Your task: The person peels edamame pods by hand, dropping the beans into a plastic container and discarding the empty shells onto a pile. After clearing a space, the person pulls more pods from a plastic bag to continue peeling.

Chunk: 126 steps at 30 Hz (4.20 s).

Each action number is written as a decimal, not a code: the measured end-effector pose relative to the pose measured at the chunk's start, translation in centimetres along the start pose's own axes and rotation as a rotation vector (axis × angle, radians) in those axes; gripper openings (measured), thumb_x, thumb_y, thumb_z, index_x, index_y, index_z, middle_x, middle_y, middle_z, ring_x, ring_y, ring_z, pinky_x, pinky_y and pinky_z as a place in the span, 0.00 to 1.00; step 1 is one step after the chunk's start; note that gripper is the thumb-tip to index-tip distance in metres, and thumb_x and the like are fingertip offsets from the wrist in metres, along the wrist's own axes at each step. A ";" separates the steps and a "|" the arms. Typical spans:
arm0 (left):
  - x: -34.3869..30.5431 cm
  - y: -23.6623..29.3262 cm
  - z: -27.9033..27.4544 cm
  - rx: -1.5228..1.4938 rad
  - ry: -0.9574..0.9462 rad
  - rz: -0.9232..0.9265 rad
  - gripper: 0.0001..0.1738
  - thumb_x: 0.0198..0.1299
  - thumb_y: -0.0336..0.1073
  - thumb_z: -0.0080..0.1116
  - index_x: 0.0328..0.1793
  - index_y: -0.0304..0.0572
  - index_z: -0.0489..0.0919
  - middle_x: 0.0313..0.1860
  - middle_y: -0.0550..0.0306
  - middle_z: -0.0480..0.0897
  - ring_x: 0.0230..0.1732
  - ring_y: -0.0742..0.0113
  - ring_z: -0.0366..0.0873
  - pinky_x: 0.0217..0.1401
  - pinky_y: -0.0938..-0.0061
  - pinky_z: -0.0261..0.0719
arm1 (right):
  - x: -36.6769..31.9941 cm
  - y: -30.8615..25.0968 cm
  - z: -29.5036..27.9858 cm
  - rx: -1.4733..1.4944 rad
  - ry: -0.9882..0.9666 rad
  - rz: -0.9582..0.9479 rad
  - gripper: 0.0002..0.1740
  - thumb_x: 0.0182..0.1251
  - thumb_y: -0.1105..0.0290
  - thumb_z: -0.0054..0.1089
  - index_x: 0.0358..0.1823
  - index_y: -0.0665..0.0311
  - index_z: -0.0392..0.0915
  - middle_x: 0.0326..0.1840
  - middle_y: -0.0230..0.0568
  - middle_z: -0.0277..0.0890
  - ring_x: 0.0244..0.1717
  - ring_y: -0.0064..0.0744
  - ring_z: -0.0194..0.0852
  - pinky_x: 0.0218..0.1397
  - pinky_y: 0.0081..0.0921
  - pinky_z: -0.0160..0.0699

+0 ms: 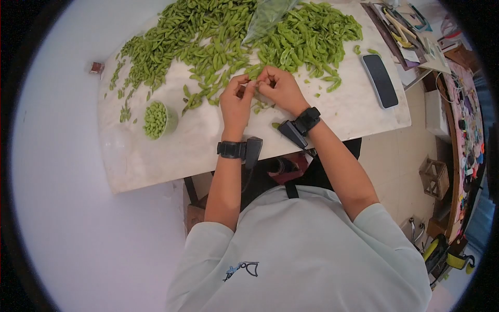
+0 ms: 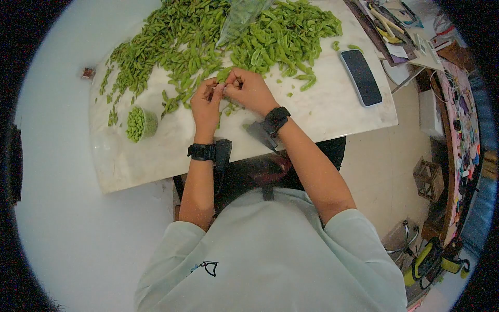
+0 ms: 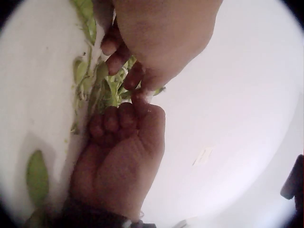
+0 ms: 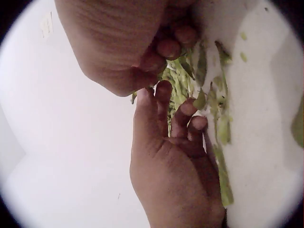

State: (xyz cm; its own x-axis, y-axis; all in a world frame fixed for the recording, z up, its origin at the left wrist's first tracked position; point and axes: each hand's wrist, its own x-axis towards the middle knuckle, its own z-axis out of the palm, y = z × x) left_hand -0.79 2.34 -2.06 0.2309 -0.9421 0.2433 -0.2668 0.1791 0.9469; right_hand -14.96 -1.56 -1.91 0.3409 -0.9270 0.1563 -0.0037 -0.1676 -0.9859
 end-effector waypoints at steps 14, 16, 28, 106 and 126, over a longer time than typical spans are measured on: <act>0.2 -0.3 -0.4 -0.128 -0.005 0.090 0.08 0.62 0.29 0.57 0.46 0.34 0.79 0.44 0.57 0.80 0.32 0.75 0.77 0.34 0.82 0.74 | 0.1 -0.1 -0.1 -0.094 0.036 -0.025 0.11 0.62 0.64 0.57 0.34 0.67 0.75 0.23 0.35 0.74 0.23 0.22 0.66 0.28 0.23 0.67; 0.1 0.1 -0.4 -0.104 -0.001 0.057 0.08 0.62 0.28 0.58 0.45 0.33 0.79 0.46 0.57 0.80 0.33 0.76 0.77 0.34 0.82 0.74 | 0.1 0.0 -0.1 -0.094 0.024 -0.015 0.11 0.62 0.65 0.56 0.34 0.67 0.75 0.24 0.35 0.74 0.23 0.22 0.66 0.28 0.23 0.67; 0.1 1.5 -0.4 0.033 -0.024 0.075 0.08 0.55 0.24 0.62 0.42 0.34 0.83 0.43 0.57 0.82 0.32 0.77 0.76 0.36 0.84 0.75 | -0.1 -0.1 -0.2 -0.102 0.018 -0.006 0.10 0.55 0.69 0.60 0.27 0.66 0.69 0.18 0.31 0.65 0.21 0.19 0.60 0.25 0.21 0.63; 6.2 1.3 -4.0 0.676 -0.062 0.310 0.18 0.56 0.33 0.60 0.54 0.45 0.76 0.48 0.50 0.76 0.43 0.55 0.76 0.44 0.68 0.76 | 3.0 -0.1 1.3 0.574 0.252 0.106 0.24 0.71 0.58 0.50 0.60 0.69 0.67 0.54 0.41 0.74 0.56 0.29 0.70 0.62 0.25 0.66; 6.7 1.7 -3.2 0.692 -0.049 0.304 0.12 0.57 0.38 0.60 0.47 0.49 0.79 0.41 0.55 0.78 0.45 0.56 0.77 0.43 0.64 0.76 | 2.1 -0.6 -1.0 0.314 0.211 0.167 0.15 0.70 0.70 0.47 0.53 0.71 0.72 0.38 0.41 0.80 0.34 0.24 0.78 0.39 0.22 0.80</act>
State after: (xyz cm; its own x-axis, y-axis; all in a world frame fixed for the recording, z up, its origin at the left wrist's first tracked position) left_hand 3.35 -2.79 1.87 0.0154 -0.8941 0.4476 -0.8422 0.2297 0.4878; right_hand -15.18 -3.75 -0.89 0.1594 -0.9867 -0.0308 0.2552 0.0713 -0.9643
